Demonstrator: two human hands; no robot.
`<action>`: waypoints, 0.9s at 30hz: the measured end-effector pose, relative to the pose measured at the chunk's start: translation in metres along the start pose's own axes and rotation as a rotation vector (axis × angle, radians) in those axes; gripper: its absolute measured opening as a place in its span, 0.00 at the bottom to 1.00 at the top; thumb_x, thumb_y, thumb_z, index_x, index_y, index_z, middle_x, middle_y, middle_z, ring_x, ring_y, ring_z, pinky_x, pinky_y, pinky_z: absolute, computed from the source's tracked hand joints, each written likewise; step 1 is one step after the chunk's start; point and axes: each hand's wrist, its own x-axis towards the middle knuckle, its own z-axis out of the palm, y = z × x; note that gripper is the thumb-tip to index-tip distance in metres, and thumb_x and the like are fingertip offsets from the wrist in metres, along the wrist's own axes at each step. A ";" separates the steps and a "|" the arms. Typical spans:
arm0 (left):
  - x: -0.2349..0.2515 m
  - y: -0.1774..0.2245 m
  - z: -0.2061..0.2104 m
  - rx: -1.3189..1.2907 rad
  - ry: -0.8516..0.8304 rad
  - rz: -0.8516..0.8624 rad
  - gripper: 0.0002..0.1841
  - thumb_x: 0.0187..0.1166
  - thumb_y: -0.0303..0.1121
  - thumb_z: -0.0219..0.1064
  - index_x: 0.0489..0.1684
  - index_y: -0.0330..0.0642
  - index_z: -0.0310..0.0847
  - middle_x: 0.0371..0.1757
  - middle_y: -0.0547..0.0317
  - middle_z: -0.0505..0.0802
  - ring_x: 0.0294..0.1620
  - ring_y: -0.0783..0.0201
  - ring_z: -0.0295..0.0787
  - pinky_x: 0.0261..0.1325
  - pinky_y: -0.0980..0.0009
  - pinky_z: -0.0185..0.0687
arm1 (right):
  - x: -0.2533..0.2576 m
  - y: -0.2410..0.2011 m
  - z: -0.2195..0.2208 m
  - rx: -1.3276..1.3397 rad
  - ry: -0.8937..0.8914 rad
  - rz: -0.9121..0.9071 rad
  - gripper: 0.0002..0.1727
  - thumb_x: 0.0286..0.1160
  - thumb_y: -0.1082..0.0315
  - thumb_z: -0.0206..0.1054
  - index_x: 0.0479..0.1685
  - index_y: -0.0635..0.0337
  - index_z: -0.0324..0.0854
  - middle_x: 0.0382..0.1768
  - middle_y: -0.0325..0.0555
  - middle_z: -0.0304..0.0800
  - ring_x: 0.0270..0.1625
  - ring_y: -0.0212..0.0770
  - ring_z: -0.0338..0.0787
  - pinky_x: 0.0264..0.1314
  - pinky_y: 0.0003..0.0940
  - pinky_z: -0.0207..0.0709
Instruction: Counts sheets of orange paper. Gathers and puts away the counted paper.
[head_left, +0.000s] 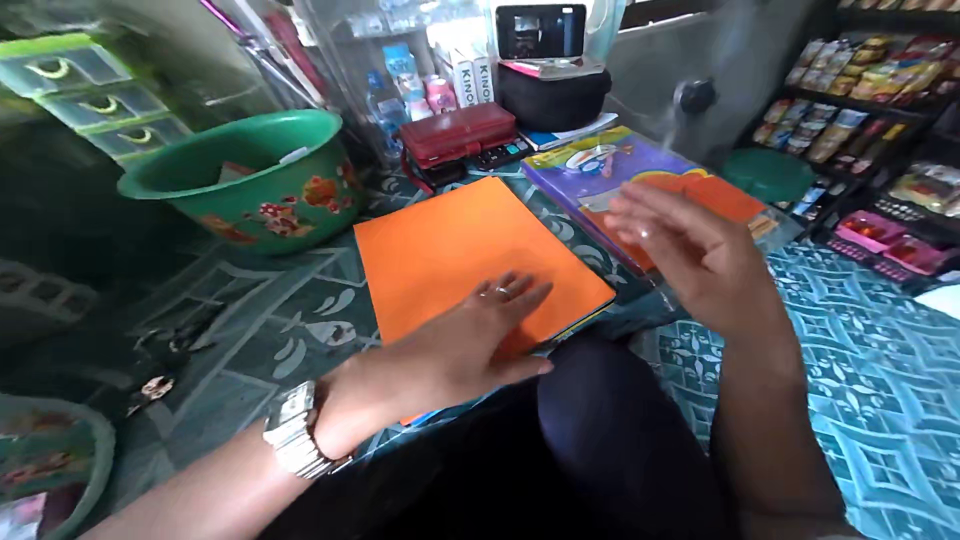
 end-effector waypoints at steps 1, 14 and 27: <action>-0.001 0.000 0.000 -0.008 -0.005 0.001 0.37 0.78 0.55 0.67 0.87 0.47 0.70 0.84 0.48 0.77 0.86 0.49 0.71 0.82 0.47 0.69 | -0.005 0.002 -0.002 -0.019 -0.014 -0.011 0.24 0.89 0.66 0.55 0.79 0.66 0.74 0.69 0.48 0.88 0.65 0.32 0.91 0.68 0.29 0.86; -0.015 -0.012 0.000 -0.089 0.297 0.071 0.27 0.87 0.45 0.58 0.87 0.53 0.70 0.71 0.61 0.89 0.65 0.75 0.88 0.64 0.75 0.83 | -0.027 0.019 -0.005 -0.393 -0.139 -0.156 0.14 0.78 0.61 0.69 0.55 0.55 0.93 0.62 0.45 0.93 0.67 0.40 0.90 0.71 0.34 0.81; -0.018 -0.008 0.023 0.186 0.365 0.132 0.22 0.89 0.39 0.50 0.70 0.49 0.87 0.68 0.53 0.92 0.72 0.56 0.87 0.75 0.57 0.80 | -0.014 0.043 0.018 -0.393 -0.046 -0.353 0.13 0.84 0.64 0.62 0.46 0.59 0.93 0.52 0.41 0.96 0.61 0.36 0.92 0.69 0.30 0.82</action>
